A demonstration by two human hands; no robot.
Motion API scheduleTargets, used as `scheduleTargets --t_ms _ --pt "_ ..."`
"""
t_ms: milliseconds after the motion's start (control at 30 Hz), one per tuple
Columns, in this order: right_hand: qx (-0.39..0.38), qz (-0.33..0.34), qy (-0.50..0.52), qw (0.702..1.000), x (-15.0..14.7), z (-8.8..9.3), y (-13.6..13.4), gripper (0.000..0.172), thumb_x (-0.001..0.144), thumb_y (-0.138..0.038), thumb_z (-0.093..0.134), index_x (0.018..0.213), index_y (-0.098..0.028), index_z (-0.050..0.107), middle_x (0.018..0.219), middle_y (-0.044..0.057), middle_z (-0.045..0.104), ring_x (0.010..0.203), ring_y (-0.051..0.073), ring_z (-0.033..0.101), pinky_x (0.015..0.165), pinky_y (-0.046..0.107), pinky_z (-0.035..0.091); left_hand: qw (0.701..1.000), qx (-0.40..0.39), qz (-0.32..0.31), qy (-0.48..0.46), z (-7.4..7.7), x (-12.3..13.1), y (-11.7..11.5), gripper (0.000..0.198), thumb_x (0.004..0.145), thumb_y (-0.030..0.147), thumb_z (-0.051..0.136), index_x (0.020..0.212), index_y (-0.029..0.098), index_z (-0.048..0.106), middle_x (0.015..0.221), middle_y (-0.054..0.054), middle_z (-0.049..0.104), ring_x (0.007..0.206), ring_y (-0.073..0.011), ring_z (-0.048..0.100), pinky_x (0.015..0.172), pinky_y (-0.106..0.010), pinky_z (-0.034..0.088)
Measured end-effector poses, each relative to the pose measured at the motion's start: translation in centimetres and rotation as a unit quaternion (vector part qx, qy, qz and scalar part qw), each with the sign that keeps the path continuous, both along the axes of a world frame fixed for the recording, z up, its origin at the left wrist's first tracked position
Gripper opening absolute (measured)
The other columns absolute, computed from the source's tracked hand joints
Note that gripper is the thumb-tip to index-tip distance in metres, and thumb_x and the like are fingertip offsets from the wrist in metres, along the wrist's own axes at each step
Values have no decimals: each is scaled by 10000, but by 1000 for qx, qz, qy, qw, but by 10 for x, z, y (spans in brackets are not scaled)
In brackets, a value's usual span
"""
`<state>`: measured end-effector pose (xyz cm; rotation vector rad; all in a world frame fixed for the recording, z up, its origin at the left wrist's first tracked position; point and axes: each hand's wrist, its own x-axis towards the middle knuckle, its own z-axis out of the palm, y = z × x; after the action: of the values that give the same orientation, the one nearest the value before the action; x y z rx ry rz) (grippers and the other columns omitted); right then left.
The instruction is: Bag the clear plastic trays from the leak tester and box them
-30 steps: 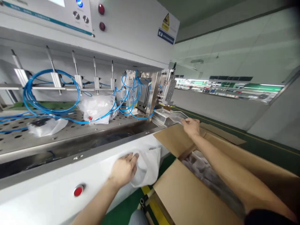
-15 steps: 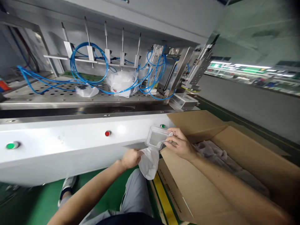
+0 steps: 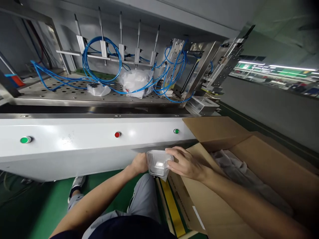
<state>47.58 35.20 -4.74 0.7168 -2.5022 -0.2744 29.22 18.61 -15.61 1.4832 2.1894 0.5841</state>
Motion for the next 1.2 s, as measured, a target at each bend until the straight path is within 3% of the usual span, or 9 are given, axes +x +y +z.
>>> scheduleTargets --t_ms 367,533,667,767,900,1200 --pt "17 -19 40 999 -4 -21 2 110 911 -60 628 870 -159 653 1231 166 598 1204 303 586 966 493 571 995 20 88 -37 0 0 -16 207 877 123 540 936 129 738 830 -92 716 763 -204 648 671 -275 415" --pt "64 -20 28 997 -7 -30 0 147 898 -13 610 853 -148 647 1216 154 610 1144 298 579 897 457 545 992 33 110 -53 4 -3 -19 359 881 131 507 1135 125 760 786 -65 707 746 -198 643 702 -282 447" --pt "91 -4 -6 996 -6 -28 -7 182 921 -14 574 814 -153 623 1184 129 632 1063 257 564 825 397 494 993 32 101 -54 6 -1 -17 386 842 134 542 1155 148 767 861 -74 738 816 -217 672 755 -292 482" --pt "104 6 -38 994 -5 -27 -11 213 929 -31 584 759 -158 582 1207 109 646 1027 235 534 786 368 435 994 24 93 -56 7 4 -14 502 837 158 568 1322 155 698 910 -80 752 860 -231 693 779 -297 503" --pt "105 0 -56 993 -5 -27 -13 225 913 -31 577 725 -152 558 1216 90 654 982 228 508 746 360 374 996 1 76 -50 7 12 -9 721 858 196 575 1570 157 475 942 -94 763 907 -254 721 808 -303 532" --pt "115 5 -87 989 -3 -33 -17 233 899 -32 572 704 -160 566 1197 67 650 968 233 497 718 354 364 998 -49 41 -8 2 26 2 835 819 145 596 1621 225 376 1177 -159 741 1123 -331 705 934 -378 553"
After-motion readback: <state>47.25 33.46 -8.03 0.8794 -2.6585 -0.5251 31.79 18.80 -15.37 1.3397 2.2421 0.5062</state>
